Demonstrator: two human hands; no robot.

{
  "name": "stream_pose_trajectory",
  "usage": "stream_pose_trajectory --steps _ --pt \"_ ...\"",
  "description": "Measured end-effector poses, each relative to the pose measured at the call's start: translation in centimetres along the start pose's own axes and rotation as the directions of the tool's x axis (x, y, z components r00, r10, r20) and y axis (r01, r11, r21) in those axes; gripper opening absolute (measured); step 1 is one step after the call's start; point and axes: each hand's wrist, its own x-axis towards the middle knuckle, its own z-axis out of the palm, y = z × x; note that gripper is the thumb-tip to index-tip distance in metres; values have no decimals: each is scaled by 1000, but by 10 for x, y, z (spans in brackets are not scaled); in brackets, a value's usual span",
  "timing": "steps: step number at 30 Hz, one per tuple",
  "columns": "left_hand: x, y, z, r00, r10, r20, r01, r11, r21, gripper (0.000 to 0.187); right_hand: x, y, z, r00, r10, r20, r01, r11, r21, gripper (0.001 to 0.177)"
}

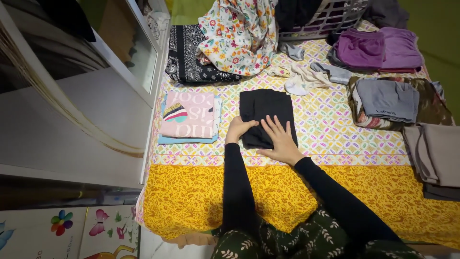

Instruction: The recorder folds several items of clothing, including t-shirts, leggings, and a patterned garment, on a bed.

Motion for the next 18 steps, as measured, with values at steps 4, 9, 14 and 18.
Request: stream_pose_trajectory --steps 4,9,14,18 --pt "1 5 -6 996 -36 81 50 983 -174 39 2 6 13 994 106 18 -105 994 -33 102" --pt "17 -5 -9 978 7 207 55 955 -292 36 6 9 16 989 121 80 -100 970 -223 103" --pt "35 -13 -17 944 99 316 13 942 -335 33 58 41 -11 985 121 122 -141 975 171 78" --pt "40 -12 -26 916 164 365 -16 926 -377 35 155 53 -25 918 341 -204 -219 862 457 58"
